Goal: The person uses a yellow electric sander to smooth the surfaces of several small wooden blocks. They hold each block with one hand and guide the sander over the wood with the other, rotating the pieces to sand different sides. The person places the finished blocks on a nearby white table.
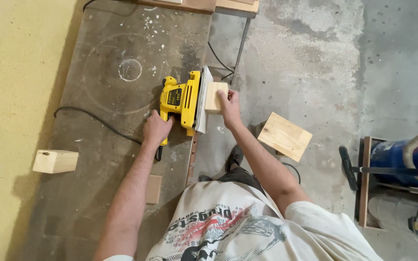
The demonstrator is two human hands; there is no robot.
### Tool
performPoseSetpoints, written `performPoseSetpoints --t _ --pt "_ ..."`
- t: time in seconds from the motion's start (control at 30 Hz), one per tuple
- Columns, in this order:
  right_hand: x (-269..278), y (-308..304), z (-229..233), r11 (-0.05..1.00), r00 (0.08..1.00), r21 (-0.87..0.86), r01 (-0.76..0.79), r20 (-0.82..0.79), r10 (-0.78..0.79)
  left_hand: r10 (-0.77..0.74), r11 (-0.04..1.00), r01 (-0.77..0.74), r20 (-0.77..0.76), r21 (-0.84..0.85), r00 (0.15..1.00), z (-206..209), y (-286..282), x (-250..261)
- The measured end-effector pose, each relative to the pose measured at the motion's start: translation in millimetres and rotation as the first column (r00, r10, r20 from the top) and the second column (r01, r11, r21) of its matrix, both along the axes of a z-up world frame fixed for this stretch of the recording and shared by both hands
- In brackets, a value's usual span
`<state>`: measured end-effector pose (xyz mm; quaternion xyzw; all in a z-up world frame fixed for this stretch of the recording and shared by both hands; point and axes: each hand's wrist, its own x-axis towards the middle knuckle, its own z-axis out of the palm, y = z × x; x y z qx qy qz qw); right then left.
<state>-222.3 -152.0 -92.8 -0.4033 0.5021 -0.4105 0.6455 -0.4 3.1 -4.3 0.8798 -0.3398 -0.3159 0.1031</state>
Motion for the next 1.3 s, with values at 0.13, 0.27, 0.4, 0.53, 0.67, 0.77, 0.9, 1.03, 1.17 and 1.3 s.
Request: performPoseSetpoints --t 0.13,0.27,0.4,0.53,0.67,0.77,0.9,1.03,1.17,1.3 --pt "-1 19 29 0.999 0.999 -0.01 -0.037 -0.02 0.037 0.03 0.999 -0.03 0.001 -0.022 1.0 -2 -2 2" --pt "-17 66 51 0.994 0.994 0.05 -0.093 -0.056 0.096 0.053 0.998 -0.053 0.004 -0.022 0.999 -1 -2 -1" --pt "-20 74 34 0.994 0.997 0.086 -0.066 -0.039 0.07 0.026 1.0 -0.026 0.008 -0.017 1.0 -5 -1 1" --pt "-6 38 36 0.998 0.999 0.058 -0.027 -0.04 0.03 0.008 1.0 -0.008 0.007 -0.024 1.0 -2 0 1" --pt "-3 2 -2 0.997 0.997 0.059 -0.051 -0.053 0.054 0.029 0.999 -0.029 0.004 -0.032 1.0 0 -3 0" --pt "5 -5 10 0.998 0.998 0.047 -0.034 -0.048 0.036 0.035 0.999 -0.035 -0.001 -0.035 0.999 0 -2 3" --pt "9 -25 -2 0.999 0.999 -0.03 -0.037 -0.024 0.036 0.028 0.999 -0.028 -0.004 -0.037 1.0 8 0 -3" --pt "2 27 66 0.997 0.997 -0.041 -0.068 -0.027 0.066 0.042 0.998 -0.042 0.001 -0.048 0.999 1 -2 -1" --pt "-13 66 61 0.996 0.995 -0.017 -0.093 -0.042 0.092 0.045 0.999 -0.045 0.011 -0.015 0.999 2 1 -3" --pt "-23 77 33 0.995 0.995 -0.004 -0.1 -0.008 0.1 0.038 0.999 -0.038 -0.002 -0.034 0.999 4 -1 -2"
